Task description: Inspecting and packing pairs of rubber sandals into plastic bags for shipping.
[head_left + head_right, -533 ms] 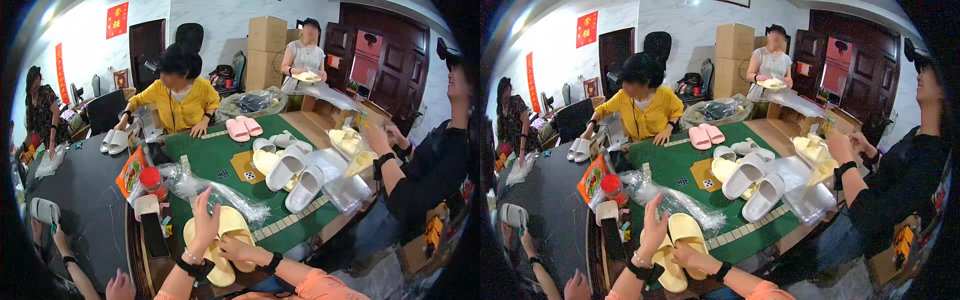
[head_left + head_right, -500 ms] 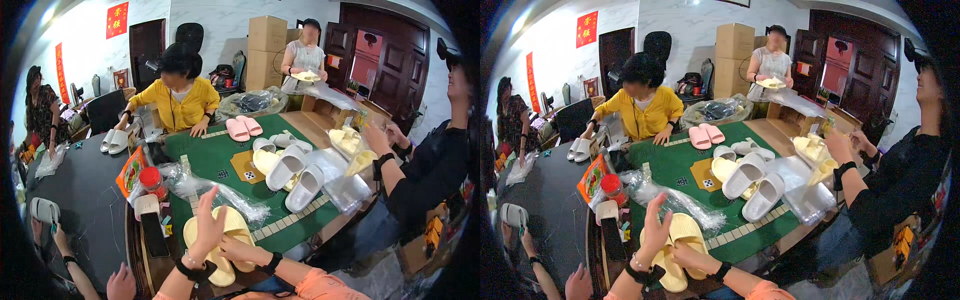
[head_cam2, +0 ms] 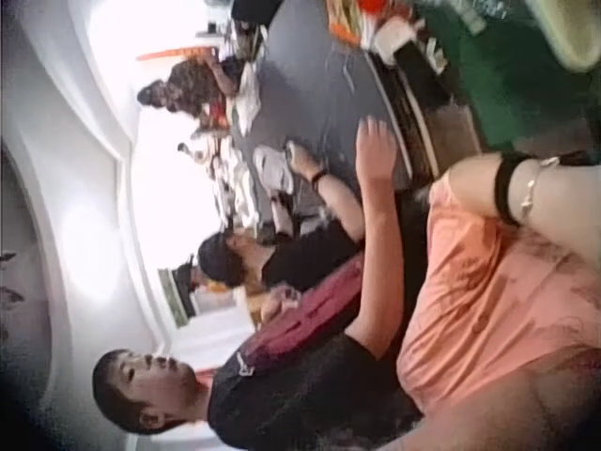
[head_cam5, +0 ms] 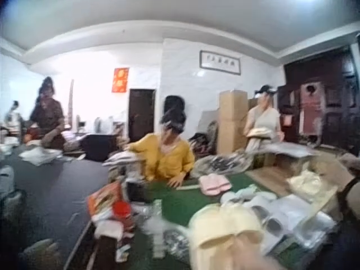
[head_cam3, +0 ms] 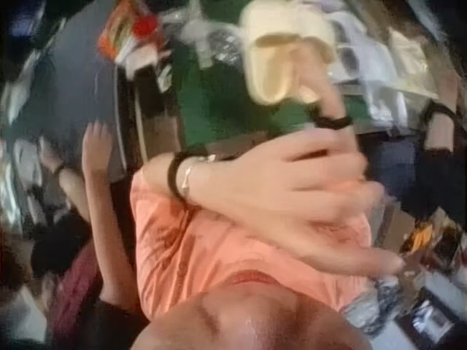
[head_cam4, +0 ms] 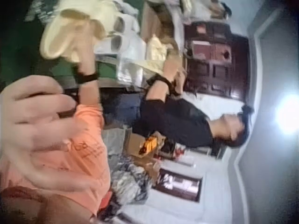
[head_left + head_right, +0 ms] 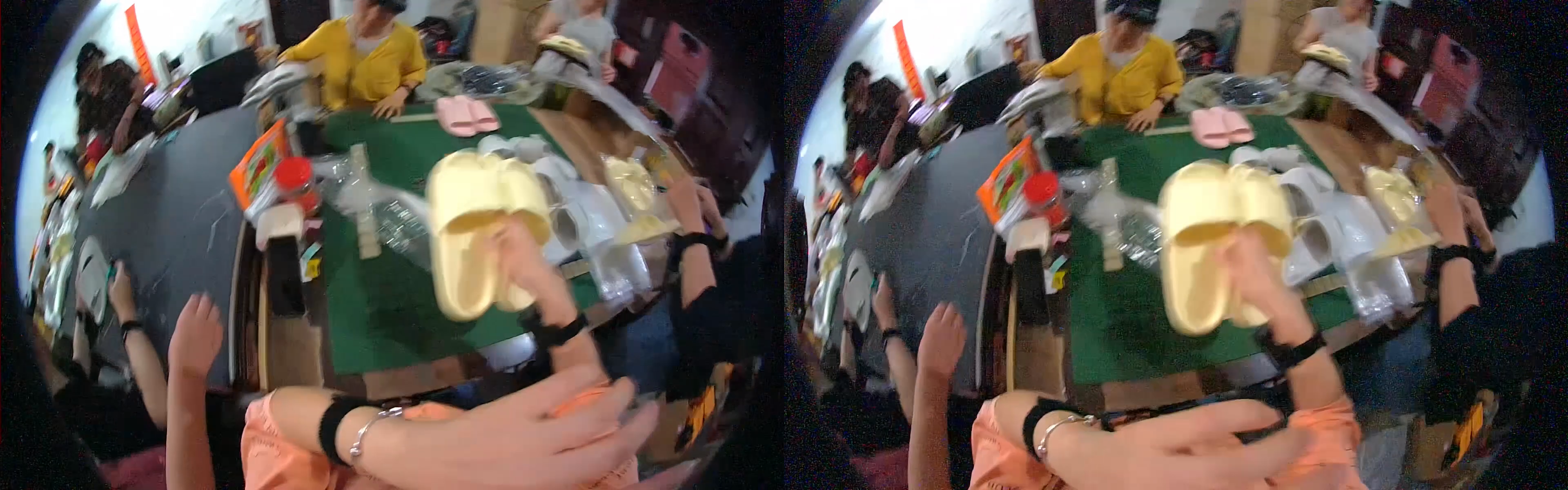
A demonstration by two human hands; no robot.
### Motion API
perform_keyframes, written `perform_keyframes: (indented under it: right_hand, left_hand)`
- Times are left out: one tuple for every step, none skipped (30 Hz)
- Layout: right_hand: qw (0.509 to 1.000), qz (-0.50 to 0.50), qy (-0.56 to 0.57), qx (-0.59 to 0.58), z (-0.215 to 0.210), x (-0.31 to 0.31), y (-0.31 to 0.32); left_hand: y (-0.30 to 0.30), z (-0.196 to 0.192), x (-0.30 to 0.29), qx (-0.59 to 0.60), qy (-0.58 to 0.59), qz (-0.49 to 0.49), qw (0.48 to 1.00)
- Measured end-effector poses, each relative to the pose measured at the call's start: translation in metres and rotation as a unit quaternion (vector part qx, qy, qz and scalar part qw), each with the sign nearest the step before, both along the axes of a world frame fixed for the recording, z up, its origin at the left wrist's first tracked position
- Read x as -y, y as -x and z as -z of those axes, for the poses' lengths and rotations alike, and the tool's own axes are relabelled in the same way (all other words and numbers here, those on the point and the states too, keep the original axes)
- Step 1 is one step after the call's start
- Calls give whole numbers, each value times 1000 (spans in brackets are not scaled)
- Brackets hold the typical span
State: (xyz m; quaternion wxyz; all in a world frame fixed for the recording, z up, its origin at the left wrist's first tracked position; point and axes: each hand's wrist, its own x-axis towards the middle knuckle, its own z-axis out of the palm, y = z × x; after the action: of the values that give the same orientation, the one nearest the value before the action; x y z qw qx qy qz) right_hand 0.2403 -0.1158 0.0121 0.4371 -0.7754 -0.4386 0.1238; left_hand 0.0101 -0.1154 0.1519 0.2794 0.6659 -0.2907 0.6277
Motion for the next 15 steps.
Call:
perform_keyframes:
  right_hand:
    - [983,38,-88,154,-12,-10,-16]
    - [992,51,-62,96,-31,-1,-26]
    - [993,105,17,53,-41,-3,-47]
    - [953,169,-12,250,-41,-4,-62]
    - [965,183,38,183,-23,19,-116]
    - [945,242,45,216,-11,31,-158]
    - [947,212,134,203,-6,20,-178]
    - [918,253,106,285,4,33,-192]
    - [882,289,77,363,16,42,-204]
    - [892,259,144,342,40,14,-211]
    - [875,266,226,335,36,34,-227]
    - [863,272,242,351,54,72,-287]
    - [917,229,190,265,90,54,-287]
    - [926,243,173,230,73,113,-332]
    - [936,235,174,198,98,106,-304]
  left_hand:
    - [-2,0,3,-3,33,-4,999]
    - [-2,-1,6,-4,64,-10,998]
    - [1,-6,10,5,91,-14,996]
    - [-3,-9,12,12,121,-9,992]
    - [-4,-9,14,23,150,-2,988]
    - [7,-18,17,11,133,-18,991]
    - [3,12,33,2,130,-59,990]
    - [5,22,24,-22,95,-96,991]
    - [8,33,16,-48,62,-136,988]
    - [21,48,7,-86,19,-207,974]
    - [32,54,4,-107,-15,-233,966]
    - [44,65,-15,-126,-25,-246,961]
    - [53,79,-14,-177,-73,-301,934]
    - [66,88,-33,-177,-79,-293,936]
    - [56,102,-40,-234,-126,-318,910]
